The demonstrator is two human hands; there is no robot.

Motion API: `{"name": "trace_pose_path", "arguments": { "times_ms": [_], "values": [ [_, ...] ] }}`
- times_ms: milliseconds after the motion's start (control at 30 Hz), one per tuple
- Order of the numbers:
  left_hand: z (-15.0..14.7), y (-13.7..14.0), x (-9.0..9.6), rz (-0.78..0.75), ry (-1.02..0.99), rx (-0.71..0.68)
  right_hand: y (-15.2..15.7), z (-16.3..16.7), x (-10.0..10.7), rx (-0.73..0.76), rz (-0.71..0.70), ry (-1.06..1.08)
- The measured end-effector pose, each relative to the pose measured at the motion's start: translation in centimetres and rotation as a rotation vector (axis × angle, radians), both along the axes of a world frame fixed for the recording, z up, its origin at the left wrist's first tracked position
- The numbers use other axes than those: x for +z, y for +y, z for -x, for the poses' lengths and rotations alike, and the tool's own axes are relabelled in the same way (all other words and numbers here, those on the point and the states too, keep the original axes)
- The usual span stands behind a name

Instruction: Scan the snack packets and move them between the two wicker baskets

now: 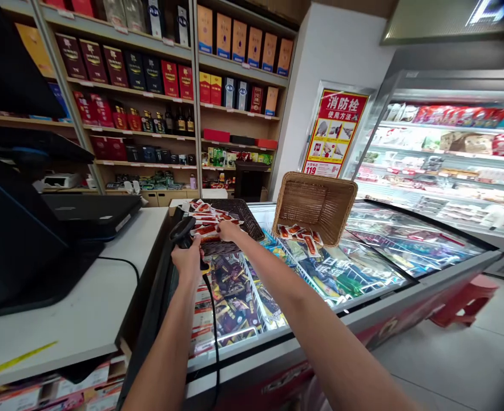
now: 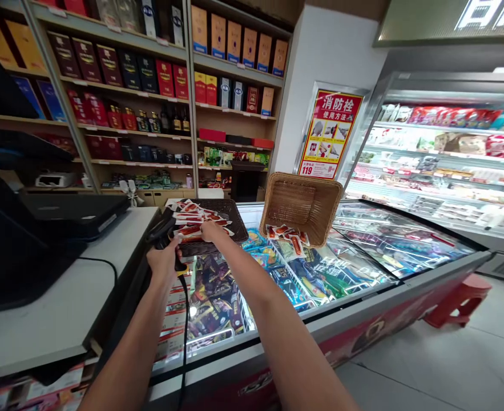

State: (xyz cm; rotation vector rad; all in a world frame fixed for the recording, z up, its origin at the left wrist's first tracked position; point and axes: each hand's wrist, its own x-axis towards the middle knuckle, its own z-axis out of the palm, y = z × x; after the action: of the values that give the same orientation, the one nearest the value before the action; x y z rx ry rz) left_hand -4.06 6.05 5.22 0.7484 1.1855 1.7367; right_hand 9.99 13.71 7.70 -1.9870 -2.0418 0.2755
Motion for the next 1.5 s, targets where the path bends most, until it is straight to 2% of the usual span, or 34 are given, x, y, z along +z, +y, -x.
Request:
{"name": "trace_pose_path", "arguments": {
  "times_ms": [233,333,400,500,633,733,800,900,1000,1100,1200,1267,1333,1400,1500],
  "values": [
    [-0.3,0.3,-0.6,0.027,0.06,-0.01,0.2,-0.4,-1.2,0.086,0.018,0.094],
    [-0.4,0.2,-0.7,0.019,0.07,-0.017,-0.4,-1.4,-1.3,0.062,-0.051,0.145],
    [-0.5,0.1,-0.6,0.014,0.089,-0.024,-1.2,-2.5,-1.2,-0.026,-0.151,0.261],
    [-0.8,-0.1,-0.5,0.011,0.126,-0.037,-3.2,-5.1,-1.2,-0.134,-0.299,0.719],
    [-1.6,-0.5,-0.3,-0.025,0.136,-0.097,-6.9,-9.0,-2.0,-0.14,-0.383,1.446],
    [-2.4,-1.0,-0.3,-0.059,0.155,-0.144,-9.5,-11.1,-3.4,-0.11,-0.429,1.723],
    [-2.9,-1.4,-0.4,-0.071,0.194,-0.159,-10.7,-11.9,-4.5,-0.101,-0.403,1.799],
    [-3.6,-1.9,-0.6,-0.093,0.26,-0.199,-11.3,-12.5,-5.8,-0.164,-0.354,1.83],
    [-4.1,-2.4,-0.8,-0.118,0.296,-0.255,-11.1,-12.7,-6.3,-0.228,-0.408,1.904],
    [-4.5,-2.9,-0.9,-0.121,0.332,-0.312,-10.7,-13.2,-6.4,-0.353,-0.469,2.122],
    [-4.9,-3.3,-1.0,-0.129,0.357,-0.372,-10.6,-14.1,-6.5,-0.549,-0.365,2.301],
    [-5.2,-3.5,-1.0,-0.14,0.365,-0.396,-10.8,-14.6,-6.5,-0.599,-0.231,2.349],
    [-5.4,-3.7,-0.9,-0.149,0.379,-0.413,-11.1,-14.8,-6.4,-0.547,-0.092,2.346],
    [-5.5,-3.8,-0.9,-0.16,0.41,-0.433,-11.4,-14.6,-6.1,-0.435,-0.035,2.285],
    [-5.4,-3.9,-0.9,-0.17,0.494,-0.481,-11.8,-14.1,-5.6,-0.295,-0.152,2.124]
  ]
}}
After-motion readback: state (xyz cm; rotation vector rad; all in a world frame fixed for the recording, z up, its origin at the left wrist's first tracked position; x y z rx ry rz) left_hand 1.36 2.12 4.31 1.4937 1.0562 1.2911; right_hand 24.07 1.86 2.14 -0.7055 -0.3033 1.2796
